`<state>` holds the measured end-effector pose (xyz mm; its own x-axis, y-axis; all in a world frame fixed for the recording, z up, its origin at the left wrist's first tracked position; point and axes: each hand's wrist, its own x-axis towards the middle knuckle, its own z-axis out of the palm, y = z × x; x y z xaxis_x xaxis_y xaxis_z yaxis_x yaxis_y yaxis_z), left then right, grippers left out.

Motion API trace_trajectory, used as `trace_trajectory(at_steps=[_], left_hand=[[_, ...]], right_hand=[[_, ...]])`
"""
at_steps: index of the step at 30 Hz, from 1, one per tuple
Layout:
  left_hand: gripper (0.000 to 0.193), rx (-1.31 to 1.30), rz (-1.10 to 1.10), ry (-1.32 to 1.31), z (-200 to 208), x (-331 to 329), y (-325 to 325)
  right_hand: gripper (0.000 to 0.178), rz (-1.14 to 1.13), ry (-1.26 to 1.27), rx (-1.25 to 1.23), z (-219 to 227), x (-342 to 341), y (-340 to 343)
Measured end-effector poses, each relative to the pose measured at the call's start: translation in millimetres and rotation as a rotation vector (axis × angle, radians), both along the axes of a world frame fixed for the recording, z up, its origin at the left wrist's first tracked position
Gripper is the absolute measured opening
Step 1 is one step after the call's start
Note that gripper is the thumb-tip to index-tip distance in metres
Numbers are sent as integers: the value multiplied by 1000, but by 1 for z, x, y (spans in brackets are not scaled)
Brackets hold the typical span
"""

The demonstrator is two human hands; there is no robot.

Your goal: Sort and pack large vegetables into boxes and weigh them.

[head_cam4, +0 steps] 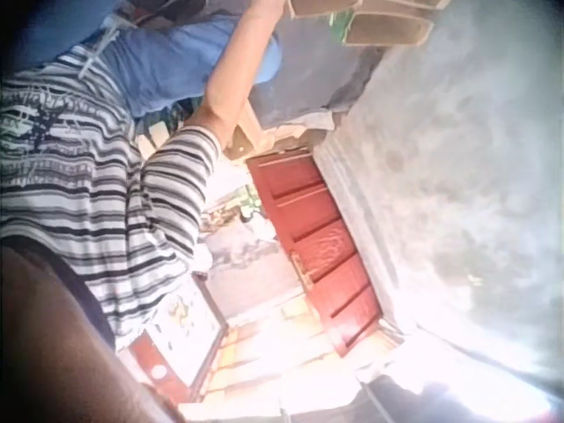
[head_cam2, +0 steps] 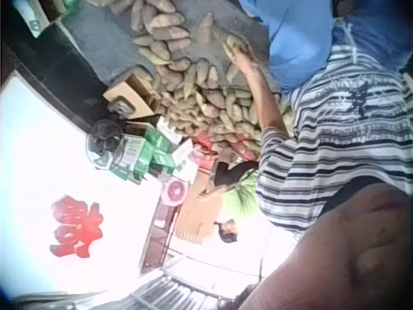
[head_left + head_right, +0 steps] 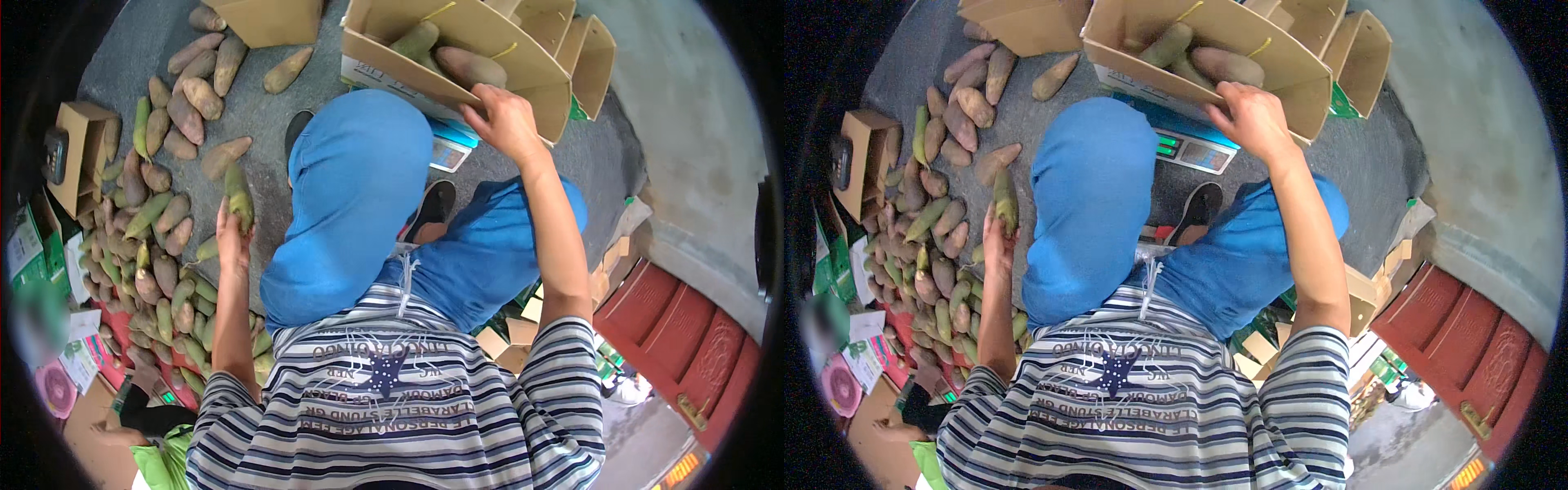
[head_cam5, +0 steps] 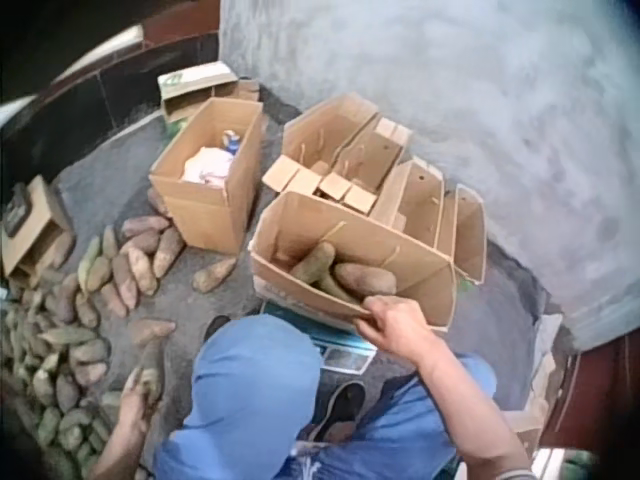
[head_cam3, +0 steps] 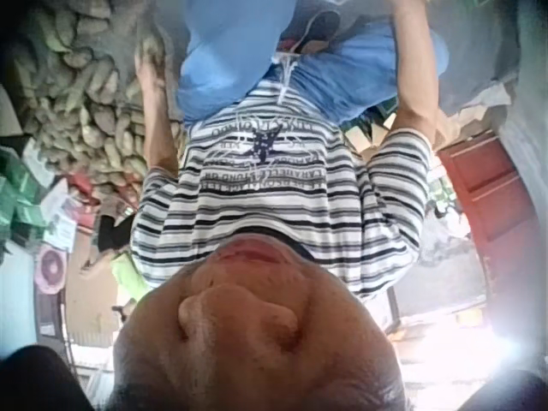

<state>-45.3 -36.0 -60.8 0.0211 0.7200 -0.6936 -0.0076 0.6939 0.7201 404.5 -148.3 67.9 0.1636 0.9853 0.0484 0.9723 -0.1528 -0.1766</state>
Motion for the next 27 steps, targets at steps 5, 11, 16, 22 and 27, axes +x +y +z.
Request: trace_trajectory(at_steps=[5, 11, 16, 22, 27], left_hand=[[48, 654, -389, 37, 104, 80, 19], [56, 591, -585, -459, 212, 186, 30], [52, 1422, -982, 235, 219, 219, 20], [35, 1404, -1092, 177, 264, 235, -8], [30, 1304, -1032, 80, 296, 282, -37]], right_hand=[[23, 21, -2, 42, -6, 1, 1], [23, 24, 29, 47, -9, 2, 1], [24, 27, 30, 32, -10, 1, 3], [27, 23, 37, 35, -16, 11, 1], [32, 20, 42, 24, 2, 9, -6]])
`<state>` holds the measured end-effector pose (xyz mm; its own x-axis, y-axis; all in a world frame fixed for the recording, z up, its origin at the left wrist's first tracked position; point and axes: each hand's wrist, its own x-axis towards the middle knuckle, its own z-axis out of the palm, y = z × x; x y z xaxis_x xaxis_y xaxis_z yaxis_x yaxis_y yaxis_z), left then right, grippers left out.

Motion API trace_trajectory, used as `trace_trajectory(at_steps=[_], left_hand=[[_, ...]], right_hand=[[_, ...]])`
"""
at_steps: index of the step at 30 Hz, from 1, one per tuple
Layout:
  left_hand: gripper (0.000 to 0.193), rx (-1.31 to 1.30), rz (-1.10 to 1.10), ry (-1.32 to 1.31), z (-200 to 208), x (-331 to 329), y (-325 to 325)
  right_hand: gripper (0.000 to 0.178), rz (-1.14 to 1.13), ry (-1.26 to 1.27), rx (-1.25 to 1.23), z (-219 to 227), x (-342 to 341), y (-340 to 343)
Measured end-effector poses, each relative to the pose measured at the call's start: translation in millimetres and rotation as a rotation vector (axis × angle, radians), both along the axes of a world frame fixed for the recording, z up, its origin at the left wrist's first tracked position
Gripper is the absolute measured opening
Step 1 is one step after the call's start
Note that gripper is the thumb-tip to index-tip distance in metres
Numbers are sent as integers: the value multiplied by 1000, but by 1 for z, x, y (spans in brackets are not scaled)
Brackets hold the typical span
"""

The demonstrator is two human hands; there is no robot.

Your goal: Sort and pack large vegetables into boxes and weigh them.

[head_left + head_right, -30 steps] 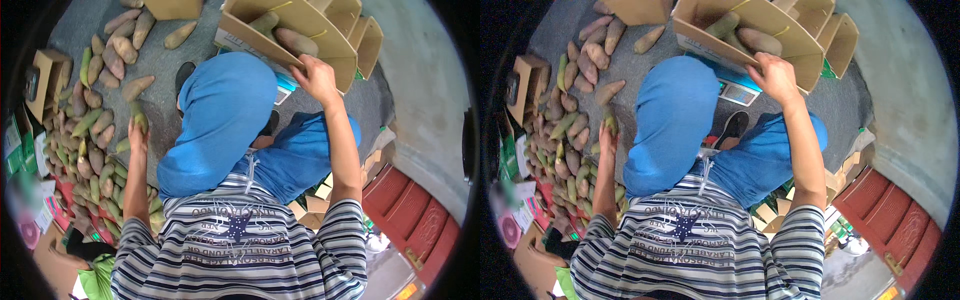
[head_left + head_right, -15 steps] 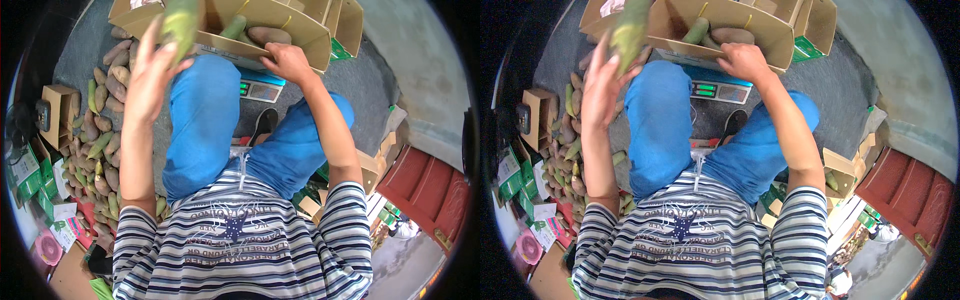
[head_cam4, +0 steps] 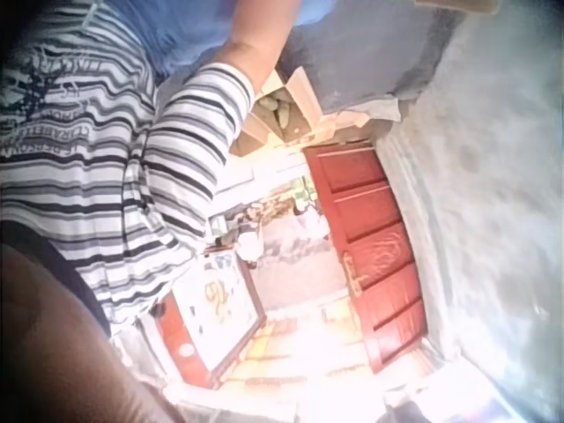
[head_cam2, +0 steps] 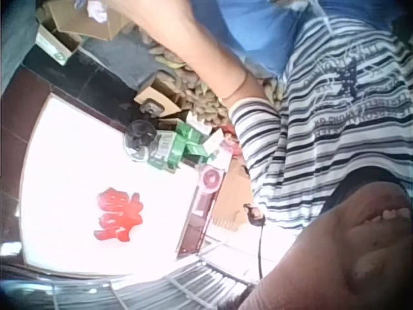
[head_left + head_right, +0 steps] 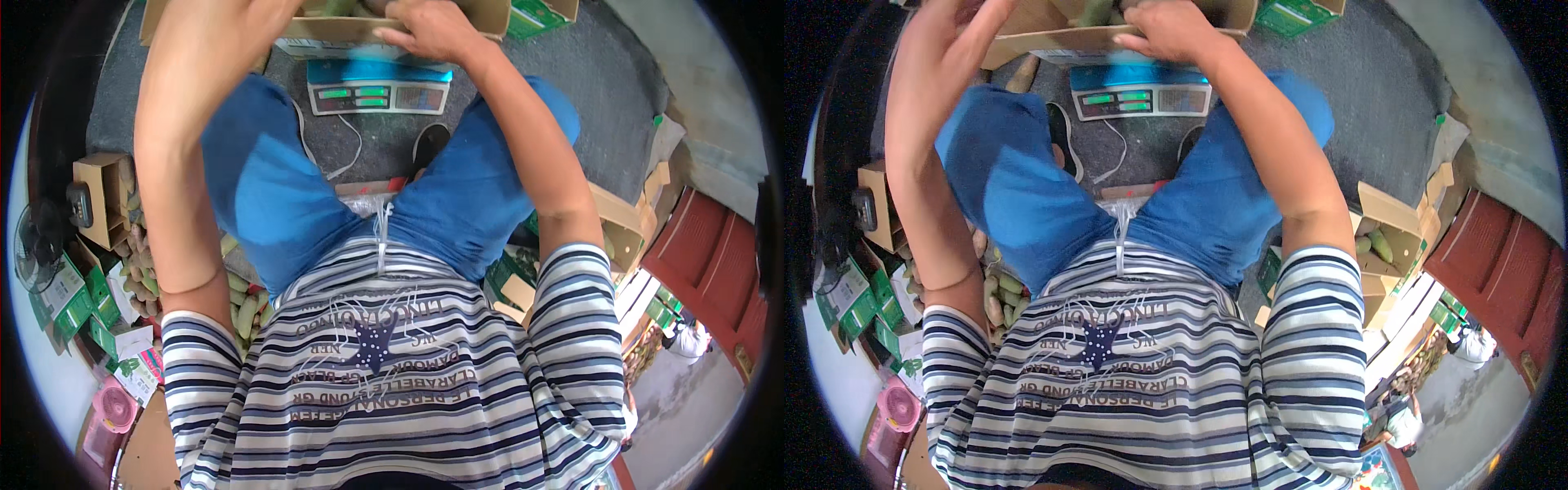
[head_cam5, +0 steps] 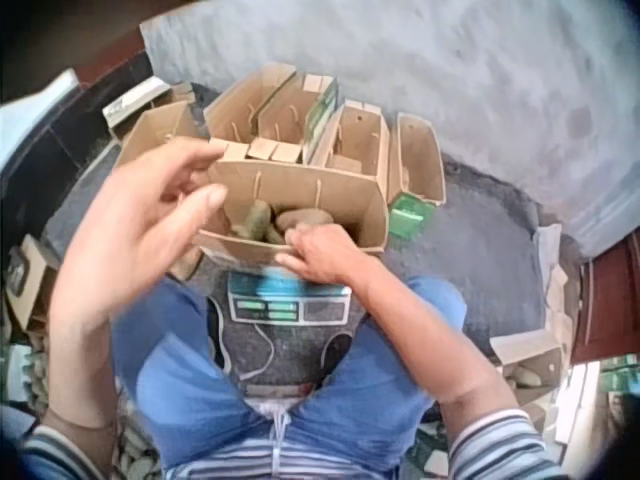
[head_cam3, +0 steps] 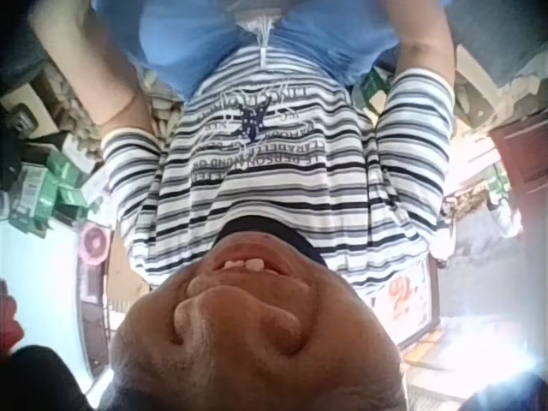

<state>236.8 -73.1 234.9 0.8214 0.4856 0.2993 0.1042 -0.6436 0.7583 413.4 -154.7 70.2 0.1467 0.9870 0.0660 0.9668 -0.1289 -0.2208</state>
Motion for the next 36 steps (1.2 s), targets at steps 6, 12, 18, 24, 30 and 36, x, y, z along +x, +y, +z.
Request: trace_trajectory(at_steps=[6, 12, 18, 24, 30, 36], left_hand=[[32, 579, -106, 251, -69, 25, 48], [35, 549, -89, 469, -88, 24, 52], [36, 488, -162, 555, -91, 37, 52], [35, 775, -298, 527, -138, 39, 94], [36, 670, -273, 763, -133, 42, 78], [42, 454, -224, 481, -131, 36, 115]], right_hand=[[35, -116, 76, 336, 15, 1, -10], [34, -156, 25, 365, 8, 5, -11], [32, -112, 42, 427, 13, 9, -6], [28, -31, 130, 476, 18, -5, 7], [24, 4, -2, 415, 10, -13, 6], [27, -343, 101, 517, 50, 8, -12]])
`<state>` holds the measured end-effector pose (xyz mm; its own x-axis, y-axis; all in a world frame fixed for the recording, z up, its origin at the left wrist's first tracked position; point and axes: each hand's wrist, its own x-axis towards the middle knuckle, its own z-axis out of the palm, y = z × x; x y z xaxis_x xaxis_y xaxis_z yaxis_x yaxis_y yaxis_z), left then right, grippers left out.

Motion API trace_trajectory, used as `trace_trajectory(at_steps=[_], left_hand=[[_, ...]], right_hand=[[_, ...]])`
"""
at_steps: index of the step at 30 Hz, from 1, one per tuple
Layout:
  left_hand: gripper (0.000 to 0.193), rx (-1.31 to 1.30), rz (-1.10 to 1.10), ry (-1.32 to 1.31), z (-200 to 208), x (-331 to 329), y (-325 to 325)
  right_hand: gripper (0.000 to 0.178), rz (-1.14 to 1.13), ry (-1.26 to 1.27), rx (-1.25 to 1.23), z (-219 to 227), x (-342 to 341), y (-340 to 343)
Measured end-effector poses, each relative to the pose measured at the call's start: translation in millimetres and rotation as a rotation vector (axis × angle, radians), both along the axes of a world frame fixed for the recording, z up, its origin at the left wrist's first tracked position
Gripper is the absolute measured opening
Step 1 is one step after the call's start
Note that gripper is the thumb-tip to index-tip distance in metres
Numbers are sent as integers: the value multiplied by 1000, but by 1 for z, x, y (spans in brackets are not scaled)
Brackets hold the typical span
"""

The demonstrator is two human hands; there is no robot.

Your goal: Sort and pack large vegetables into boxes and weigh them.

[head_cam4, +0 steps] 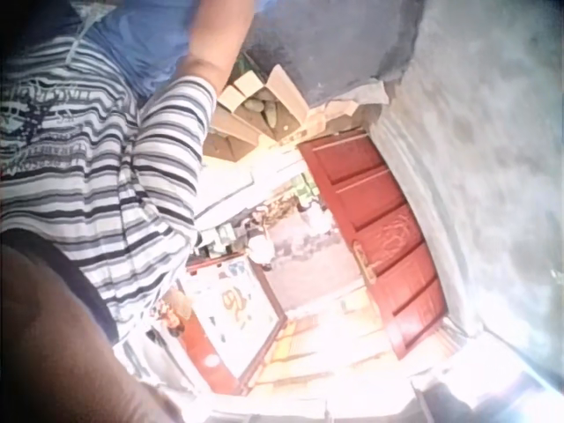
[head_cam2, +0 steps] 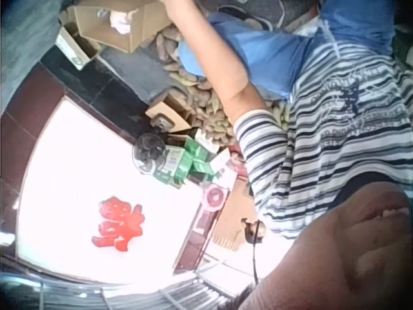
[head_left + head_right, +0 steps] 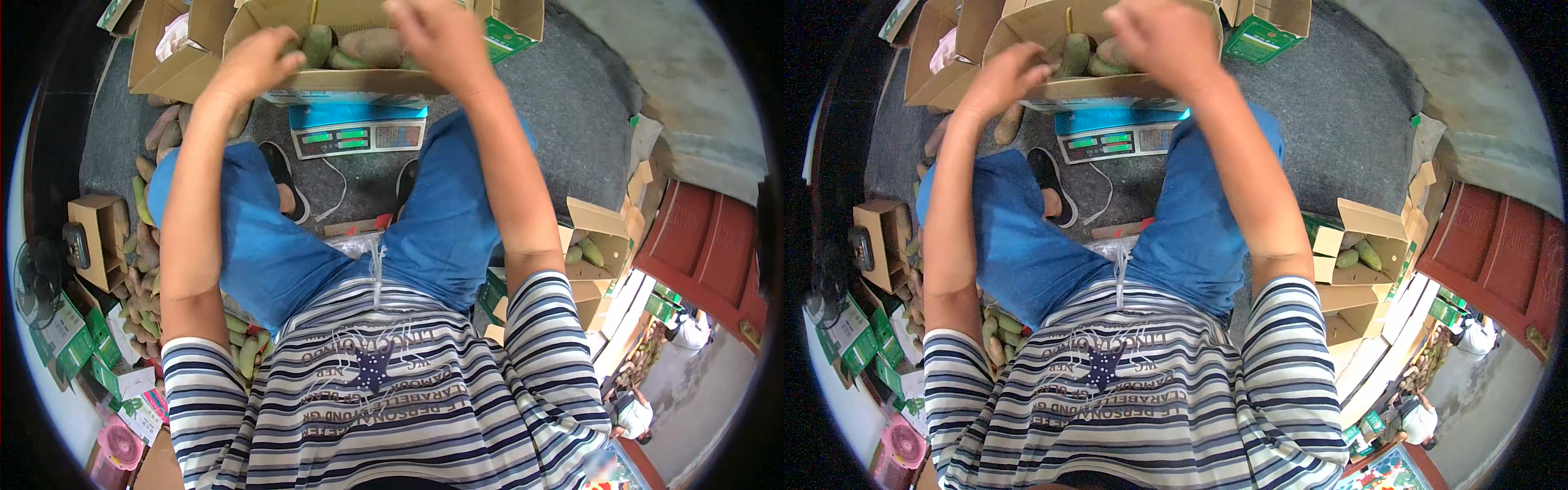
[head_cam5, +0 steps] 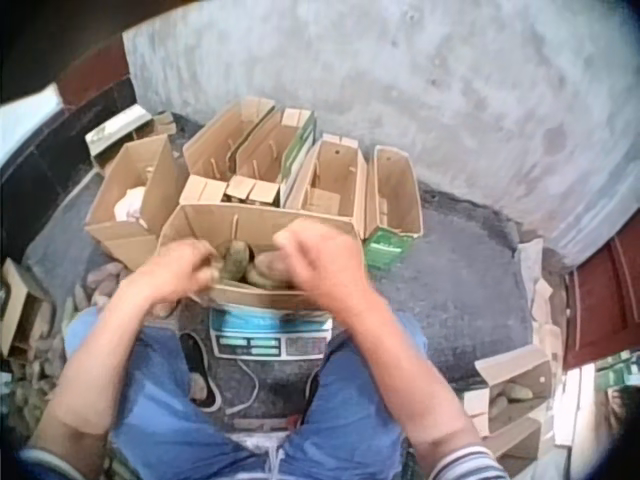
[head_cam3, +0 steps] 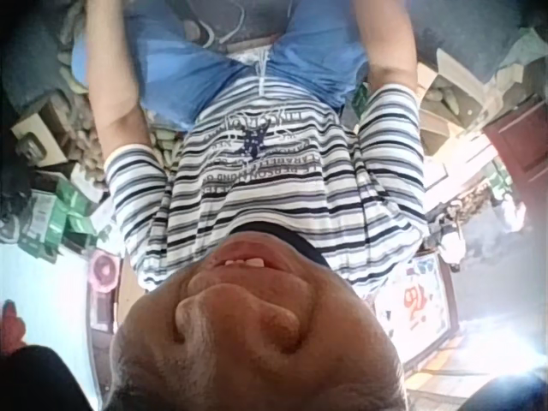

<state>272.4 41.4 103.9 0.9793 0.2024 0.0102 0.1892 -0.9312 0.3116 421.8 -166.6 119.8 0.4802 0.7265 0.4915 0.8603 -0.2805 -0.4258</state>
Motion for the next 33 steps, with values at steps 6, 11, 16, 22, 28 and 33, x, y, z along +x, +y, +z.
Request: trace_trajectory(at_steps=[6, 11, 16, 22, 28, 33], left_hand=[[45, 250, 301, -188, -10, 6, 52], [63, 258, 439, 86, -57, 5, 135], [50, 44, 321, 158, -88, -6, 171], [43, -182, 471, 290, -75, 21, 135], [40, -113, 347, 227, -62, 18, 134], [37, -21, 217, 105, -1, 41, 82]], right_hand=[[32, -382, 140, -33, 20, 43, -64], [28, -528, 207, -443, -19, 46, -67], [56, -468, 374, -537, -65, 64, -53], [39, -476, 513, -633, -70, 80, -55], [39, -518, 438, -593, -70, 79, -57], [39, -476, 437, -524, -79, 98, -109]])
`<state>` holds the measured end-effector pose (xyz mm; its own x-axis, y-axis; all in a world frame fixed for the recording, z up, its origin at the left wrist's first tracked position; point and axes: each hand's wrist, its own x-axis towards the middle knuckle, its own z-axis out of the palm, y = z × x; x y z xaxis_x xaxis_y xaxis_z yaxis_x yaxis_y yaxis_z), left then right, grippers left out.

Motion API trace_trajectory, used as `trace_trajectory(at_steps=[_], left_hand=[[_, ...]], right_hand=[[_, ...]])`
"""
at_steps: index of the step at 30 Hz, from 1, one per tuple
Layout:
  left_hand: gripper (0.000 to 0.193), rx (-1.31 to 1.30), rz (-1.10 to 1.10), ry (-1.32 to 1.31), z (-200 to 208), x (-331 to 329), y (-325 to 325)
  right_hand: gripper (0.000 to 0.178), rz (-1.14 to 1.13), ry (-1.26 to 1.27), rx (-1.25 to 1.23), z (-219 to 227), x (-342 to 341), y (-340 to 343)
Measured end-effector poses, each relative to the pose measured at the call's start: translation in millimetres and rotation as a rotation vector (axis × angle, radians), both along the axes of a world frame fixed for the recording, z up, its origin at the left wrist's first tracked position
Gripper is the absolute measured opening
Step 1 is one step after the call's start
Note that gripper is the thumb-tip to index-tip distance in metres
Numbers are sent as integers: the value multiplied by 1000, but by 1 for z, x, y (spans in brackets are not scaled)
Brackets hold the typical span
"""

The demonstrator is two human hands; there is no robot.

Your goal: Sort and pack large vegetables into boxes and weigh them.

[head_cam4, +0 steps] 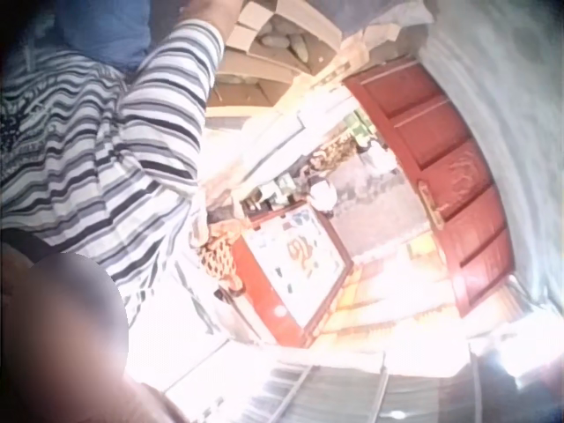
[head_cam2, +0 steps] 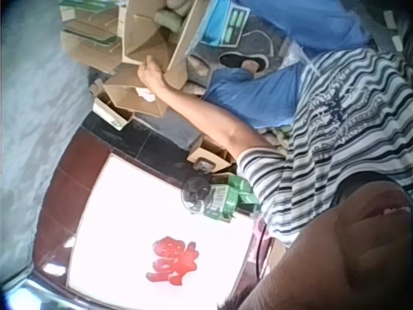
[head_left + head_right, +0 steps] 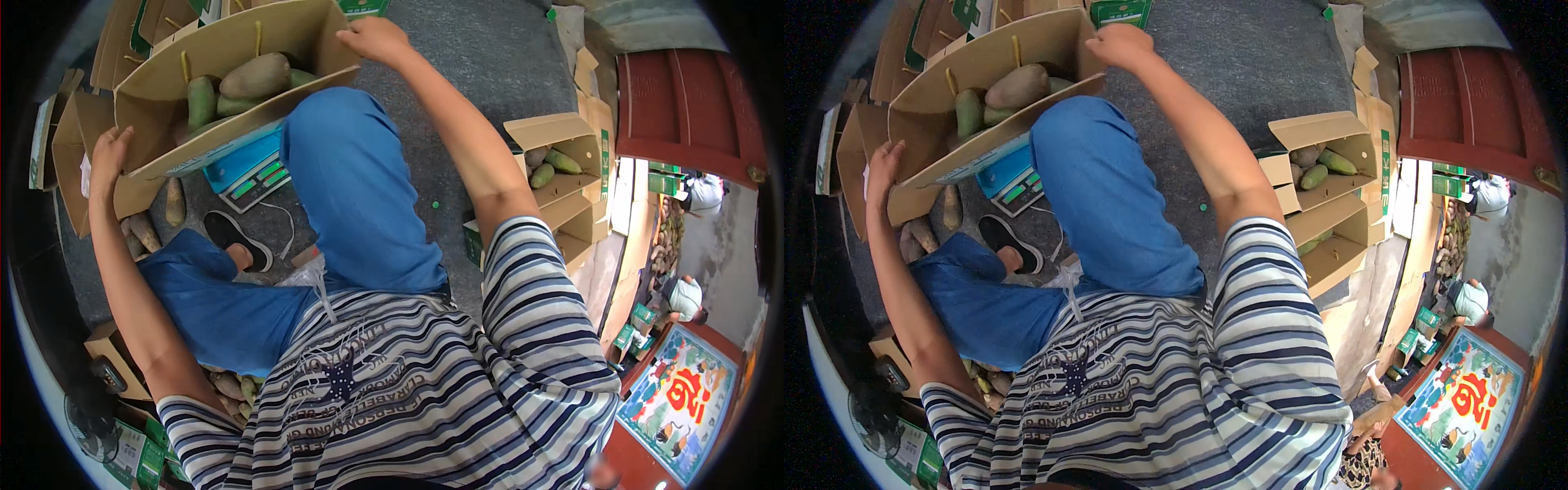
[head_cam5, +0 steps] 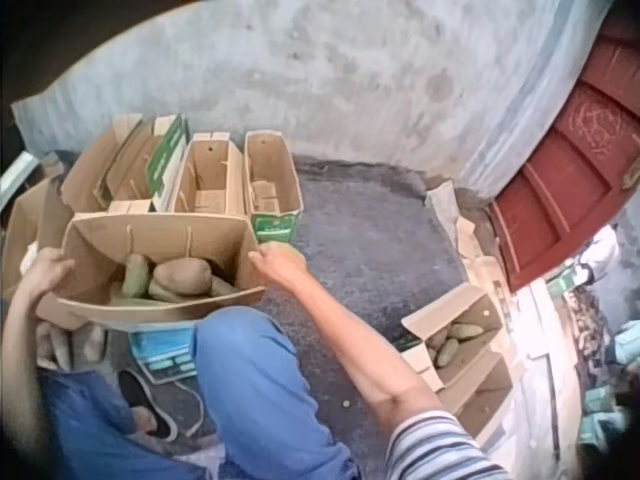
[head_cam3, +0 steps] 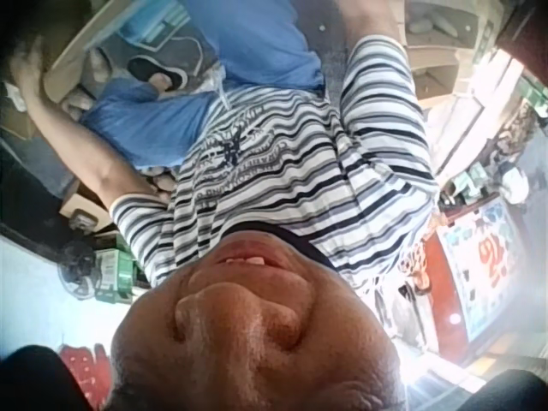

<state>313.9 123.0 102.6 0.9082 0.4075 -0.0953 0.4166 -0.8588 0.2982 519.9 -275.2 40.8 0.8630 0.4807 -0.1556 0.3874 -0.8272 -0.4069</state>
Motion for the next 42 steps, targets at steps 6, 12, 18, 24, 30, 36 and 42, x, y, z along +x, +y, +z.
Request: trace_trajectory(at_steps=[6, 12, 18, 24, 30, 36, 42], left_hand=[[32, -322, -172, -99, 11, 54, -120], [32, -756, -272, 30, -73, 123, -271], [35, -1196, -505, 484, -125, 139, -366], [30, -963, -533, 210, -64, 116, -293], [25, -616, -444, 252, 1, 35, -206], [21, -453, -302, 314, 13, -32, -159], [21, -31, -420, 159, -15, -44, -150]], right_hand=[[37, -146, -9, -36, 4, 31, -117], [42, -323, -204, -297, 27, 77, -287], [43, -504, -335, -527, 50, 89, -373], [38, -743, -420, -433, -18, 80, -449], [19, -162, -432, 99, -29, 31, -235], [18, 204, -391, 217, -29, 42, -91], [44, 203, -394, 135, -63, 97, 12]])
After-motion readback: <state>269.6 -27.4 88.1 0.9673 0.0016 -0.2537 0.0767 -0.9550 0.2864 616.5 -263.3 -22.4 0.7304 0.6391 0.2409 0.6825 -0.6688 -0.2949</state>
